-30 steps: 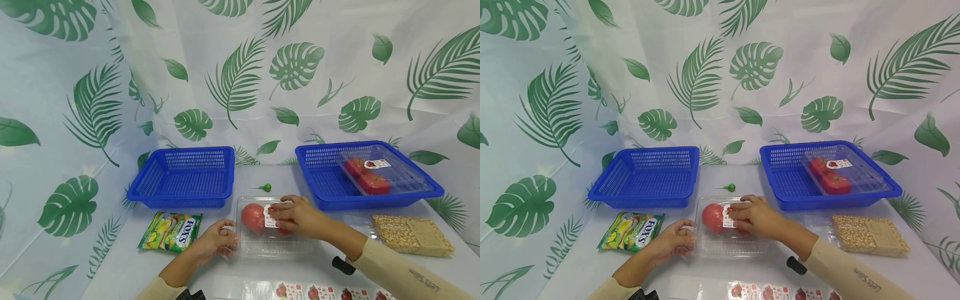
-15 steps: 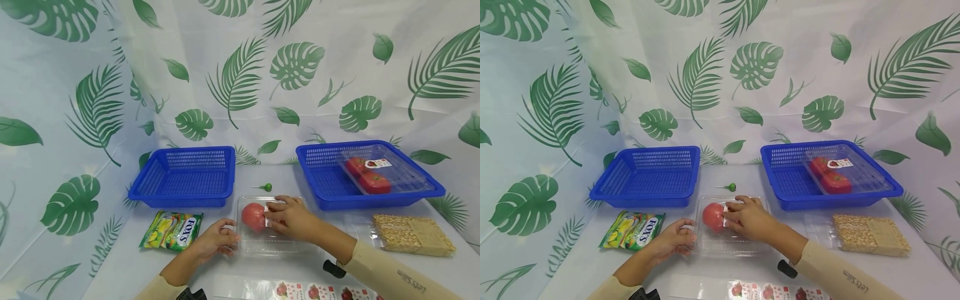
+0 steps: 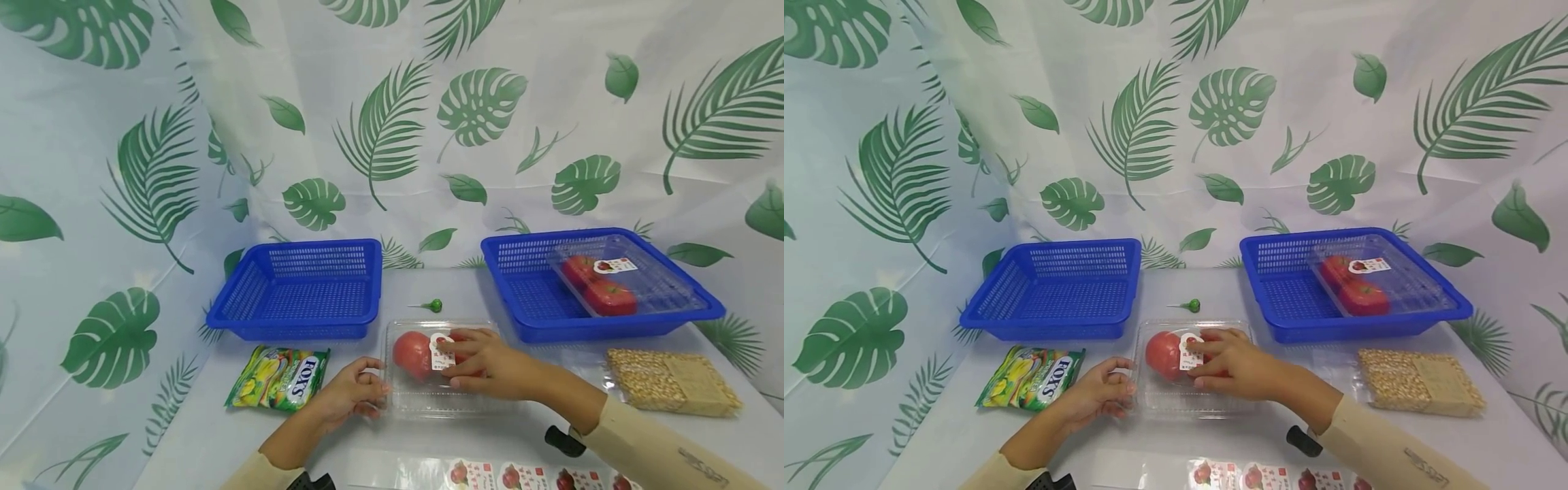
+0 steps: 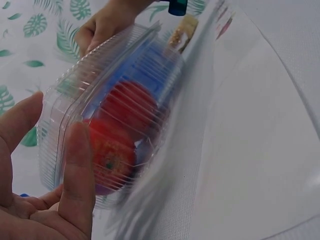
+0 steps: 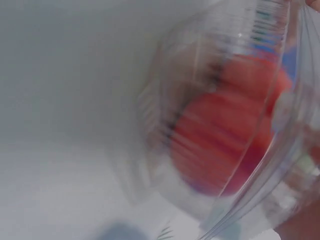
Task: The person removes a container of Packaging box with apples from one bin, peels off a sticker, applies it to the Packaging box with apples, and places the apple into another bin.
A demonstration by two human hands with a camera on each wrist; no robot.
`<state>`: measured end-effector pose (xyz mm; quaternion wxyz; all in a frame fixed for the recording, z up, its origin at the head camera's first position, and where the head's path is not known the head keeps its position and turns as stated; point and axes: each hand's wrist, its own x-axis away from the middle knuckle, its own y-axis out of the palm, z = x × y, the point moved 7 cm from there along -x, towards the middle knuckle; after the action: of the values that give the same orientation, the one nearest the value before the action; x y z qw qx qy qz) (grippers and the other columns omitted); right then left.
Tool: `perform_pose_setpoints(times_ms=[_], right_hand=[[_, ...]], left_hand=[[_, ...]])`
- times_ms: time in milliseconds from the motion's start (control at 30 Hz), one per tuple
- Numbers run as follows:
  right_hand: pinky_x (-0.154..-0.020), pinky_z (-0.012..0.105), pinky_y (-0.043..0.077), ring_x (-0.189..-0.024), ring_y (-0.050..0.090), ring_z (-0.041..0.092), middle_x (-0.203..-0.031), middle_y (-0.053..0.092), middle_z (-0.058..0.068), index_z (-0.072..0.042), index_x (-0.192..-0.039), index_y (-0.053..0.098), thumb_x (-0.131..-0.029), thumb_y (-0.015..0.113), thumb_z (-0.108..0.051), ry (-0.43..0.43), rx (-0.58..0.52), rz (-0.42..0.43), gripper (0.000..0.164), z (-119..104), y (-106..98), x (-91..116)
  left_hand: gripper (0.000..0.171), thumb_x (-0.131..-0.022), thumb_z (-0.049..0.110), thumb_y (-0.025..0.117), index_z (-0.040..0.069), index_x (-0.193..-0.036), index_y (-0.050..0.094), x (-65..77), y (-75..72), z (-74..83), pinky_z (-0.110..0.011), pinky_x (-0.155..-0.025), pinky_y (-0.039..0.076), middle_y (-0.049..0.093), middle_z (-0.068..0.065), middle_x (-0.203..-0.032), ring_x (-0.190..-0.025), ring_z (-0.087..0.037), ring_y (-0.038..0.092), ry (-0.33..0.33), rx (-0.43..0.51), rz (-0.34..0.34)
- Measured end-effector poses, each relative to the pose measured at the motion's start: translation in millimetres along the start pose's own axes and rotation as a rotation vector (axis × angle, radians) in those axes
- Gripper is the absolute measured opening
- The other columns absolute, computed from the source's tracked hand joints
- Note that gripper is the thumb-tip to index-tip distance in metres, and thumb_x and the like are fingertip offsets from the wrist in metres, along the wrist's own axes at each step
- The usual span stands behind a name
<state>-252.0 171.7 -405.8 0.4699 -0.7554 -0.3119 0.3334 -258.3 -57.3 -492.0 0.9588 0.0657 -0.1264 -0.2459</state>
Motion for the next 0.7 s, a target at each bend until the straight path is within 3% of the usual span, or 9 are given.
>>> perform_pose_setpoints(times_ms=[400, 533, 700], right_hand=[[-0.102, 0.066, 0.03, -0.131, 0.041, 0.039, -0.133, 0.06, 0.004, -0.017, -0.112, 0.075, -0.094, 0.065, -0.035, 0.032, 0.003, 0.119, 0.028, 13, -14, 18], [-0.102, 0.065, 0.033, -0.133, 0.039, 0.039, -0.135, 0.058, 0.008, -0.013, -0.117, 0.072, -0.093, 0.067, -0.029, 0.131, 0.07, 0.202, 0.03, 23, -17, 23], [-0.103, 0.063, 0.033, -0.136, 0.035, 0.039, -0.144, 0.048, 0.012, -0.011, -0.13, 0.063, -0.092, 0.068, -0.03, 0.305, 0.093, 0.224, 0.042, 37, -12, 33]], left_hand=[[0.058, -0.088, 0.016, 0.072, -0.005, -0.131, 0.04, 5.4, 0.3, 2.1, -0.028, -0.063, 0.057, 0.062, -0.007, -0.092, -0.077, -0.018, 0.065, -0.006, -0.036, 0.013], [0.054, -0.09, 0.021, 0.07, -0.004, -0.129, 0.042, 9.7, 3.1, -0.4, -0.03, -0.067, 0.058, 0.063, -0.012, -0.099, -0.081, -0.019, 0.065, -0.024, -0.043, 0.025], [0.047, -0.091, 0.017, 0.069, -0.005, -0.124, 0.044, 13.4, 4.5, -0.1, -0.03, -0.068, 0.058, 0.062, -0.01, -0.096, -0.083, -0.021, 0.066, -0.014, -0.013, 0.035]])
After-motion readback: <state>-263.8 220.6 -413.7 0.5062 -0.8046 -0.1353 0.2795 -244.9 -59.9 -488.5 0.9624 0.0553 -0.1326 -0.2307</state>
